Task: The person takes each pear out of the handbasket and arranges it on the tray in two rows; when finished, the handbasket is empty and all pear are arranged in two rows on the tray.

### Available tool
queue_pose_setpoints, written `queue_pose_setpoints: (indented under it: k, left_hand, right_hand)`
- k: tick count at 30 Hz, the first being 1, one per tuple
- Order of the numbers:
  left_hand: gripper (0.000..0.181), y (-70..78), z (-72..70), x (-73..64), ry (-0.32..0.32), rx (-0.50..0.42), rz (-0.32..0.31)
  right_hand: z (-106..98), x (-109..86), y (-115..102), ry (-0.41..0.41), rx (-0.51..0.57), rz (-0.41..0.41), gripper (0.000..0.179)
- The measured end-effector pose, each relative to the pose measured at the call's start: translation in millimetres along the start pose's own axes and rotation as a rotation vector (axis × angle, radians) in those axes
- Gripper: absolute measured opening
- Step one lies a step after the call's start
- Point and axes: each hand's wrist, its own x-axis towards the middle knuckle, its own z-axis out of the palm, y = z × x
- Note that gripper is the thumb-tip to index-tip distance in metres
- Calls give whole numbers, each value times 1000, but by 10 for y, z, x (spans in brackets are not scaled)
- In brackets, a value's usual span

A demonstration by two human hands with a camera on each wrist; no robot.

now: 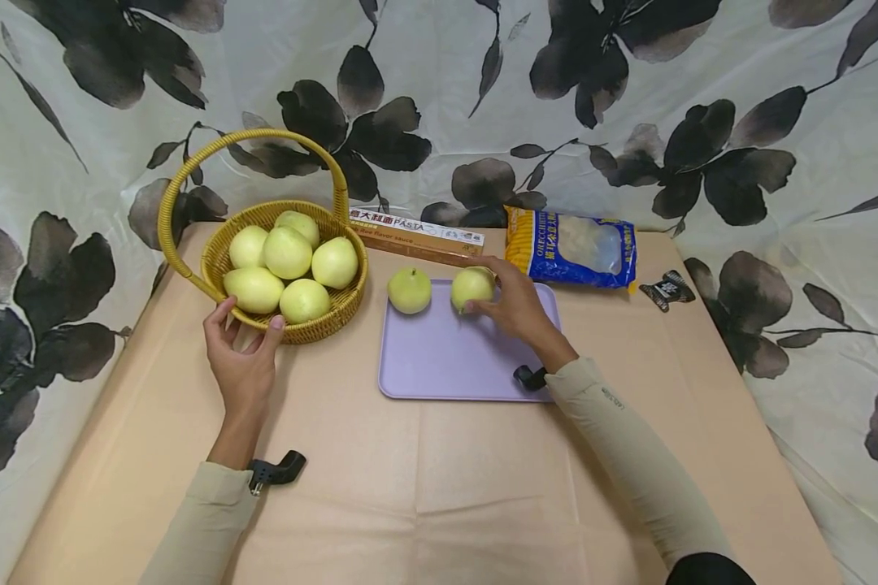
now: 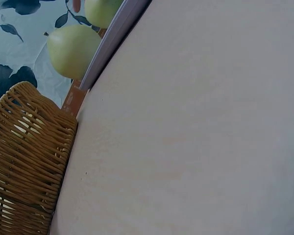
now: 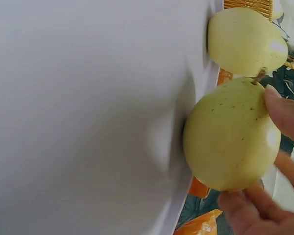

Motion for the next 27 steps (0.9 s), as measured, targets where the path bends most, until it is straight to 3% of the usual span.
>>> queue_pose_setpoints:
  k: [4,7,18,27]
  left_hand:
    - [77,1,0,2,-4,5,3]
    - [77,0,-6,5,-4,7,2]
    - [77,-9,-20,-6,1,14,-16]
    - [77,-3,-12,-4,-3,16,-2]
  right_hand:
    - [3,-43,27,67,-32,103,77]
    - [6,-62,22,88,-39,124,74]
    - [173,3,-32,38,-6,24,71]
    - [164,16,-43,28,19,24,73]
